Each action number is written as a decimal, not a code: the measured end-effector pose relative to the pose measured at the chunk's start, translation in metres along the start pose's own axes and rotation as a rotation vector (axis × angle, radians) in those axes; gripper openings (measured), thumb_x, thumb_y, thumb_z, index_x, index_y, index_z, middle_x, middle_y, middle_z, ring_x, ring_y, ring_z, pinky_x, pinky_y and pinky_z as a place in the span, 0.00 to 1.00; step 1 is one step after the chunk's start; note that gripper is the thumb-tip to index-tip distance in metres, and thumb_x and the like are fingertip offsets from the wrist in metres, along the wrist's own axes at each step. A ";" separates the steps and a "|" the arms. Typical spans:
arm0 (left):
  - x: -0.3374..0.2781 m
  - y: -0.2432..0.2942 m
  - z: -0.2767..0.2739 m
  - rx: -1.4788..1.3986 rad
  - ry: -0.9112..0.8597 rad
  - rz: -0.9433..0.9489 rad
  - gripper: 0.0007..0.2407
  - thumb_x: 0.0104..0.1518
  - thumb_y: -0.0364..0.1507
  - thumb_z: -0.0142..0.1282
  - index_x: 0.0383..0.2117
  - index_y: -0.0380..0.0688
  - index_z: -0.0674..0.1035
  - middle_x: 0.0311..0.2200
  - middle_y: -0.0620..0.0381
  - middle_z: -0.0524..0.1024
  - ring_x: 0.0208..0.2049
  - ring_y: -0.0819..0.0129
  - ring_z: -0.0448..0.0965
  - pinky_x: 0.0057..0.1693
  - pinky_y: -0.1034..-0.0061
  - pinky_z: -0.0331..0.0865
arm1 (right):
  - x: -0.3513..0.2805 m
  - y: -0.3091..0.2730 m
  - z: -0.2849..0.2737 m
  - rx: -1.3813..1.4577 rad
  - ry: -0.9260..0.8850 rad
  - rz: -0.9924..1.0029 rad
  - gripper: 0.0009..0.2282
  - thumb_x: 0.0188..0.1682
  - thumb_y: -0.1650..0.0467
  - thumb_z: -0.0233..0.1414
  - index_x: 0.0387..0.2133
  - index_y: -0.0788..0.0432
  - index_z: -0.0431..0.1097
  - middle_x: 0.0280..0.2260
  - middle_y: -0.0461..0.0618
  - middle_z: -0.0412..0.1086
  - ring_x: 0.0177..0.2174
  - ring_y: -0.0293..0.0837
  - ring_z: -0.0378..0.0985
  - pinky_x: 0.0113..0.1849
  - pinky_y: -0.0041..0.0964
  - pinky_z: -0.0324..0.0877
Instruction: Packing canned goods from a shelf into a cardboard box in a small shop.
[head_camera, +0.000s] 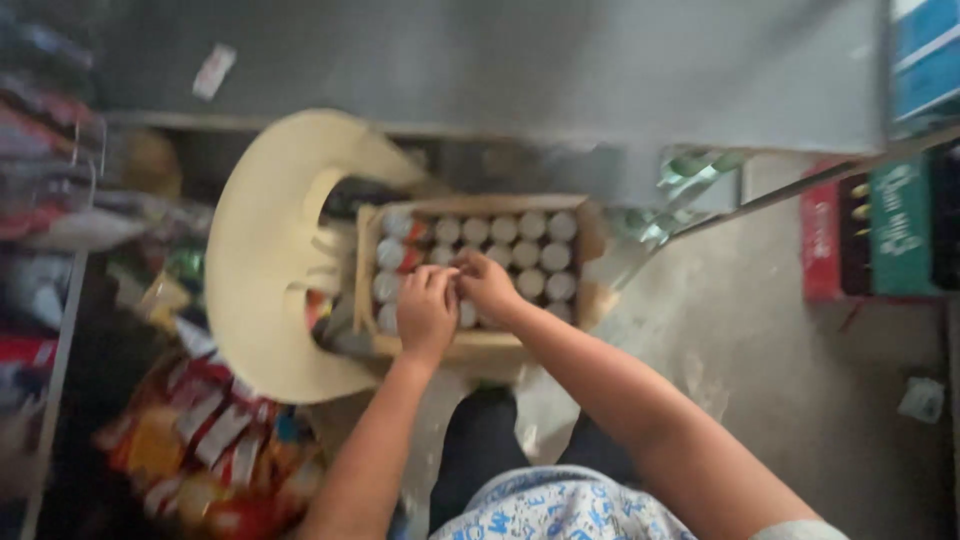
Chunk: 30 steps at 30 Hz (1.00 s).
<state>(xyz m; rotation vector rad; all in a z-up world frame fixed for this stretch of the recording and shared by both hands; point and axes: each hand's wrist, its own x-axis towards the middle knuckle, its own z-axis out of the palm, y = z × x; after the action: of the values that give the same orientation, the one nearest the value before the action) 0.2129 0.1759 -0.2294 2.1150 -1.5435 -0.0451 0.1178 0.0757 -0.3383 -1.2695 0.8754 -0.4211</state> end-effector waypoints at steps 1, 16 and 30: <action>0.009 0.018 -0.001 -0.048 0.049 0.034 0.06 0.59 0.26 0.57 0.41 0.47 0.81 0.39 0.52 0.75 0.42 0.49 0.76 0.48 0.57 0.70 | -0.002 -0.009 -0.014 0.035 -0.006 -0.036 0.14 0.47 0.75 0.52 0.47 0.64 0.71 0.37 0.53 0.76 0.35 0.43 0.78 0.38 0.39 0.74; 0.093 0.238 0.015 -0.573 0.338 0.375 0.11 0.63 0.23 0.47 0.50 0.42 0.77 0.53 0.39 0.71 0.55 0.43 0.73 0.61 0.58 0.67 | -0.087 -0.158 -0.197 0.303 0.244 -0.475 0.07 0.50 0.80 0.46 0.38 0.66 0.71 0.29 0.44 0.72 0.28 0.35 0.71 0.29 0.30 0.68; 0.321 0.408 -0.044 -0.942 0.379 0.676 0.27 0.54 0.16 0.51 0.63 0.39 0.63 0.53 0.44 0.72 0.54 0.54 0.79 0.57 0.71 0.74 | -0.090 -0.438 -0.367 -0.326 0.648 -1.222 0.06 0.48 0.76 0.51 0.37 0.62 0.74 0.30 0.49 0.76 0.33 0.38 0.80 0.37 0.32 0.74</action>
<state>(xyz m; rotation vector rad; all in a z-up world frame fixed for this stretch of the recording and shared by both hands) -0.0197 -0.1843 0.0671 0.7852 -1.4936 -0.1007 -0.1375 -0.2205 0.0883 -1.9351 0.5906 -1.7828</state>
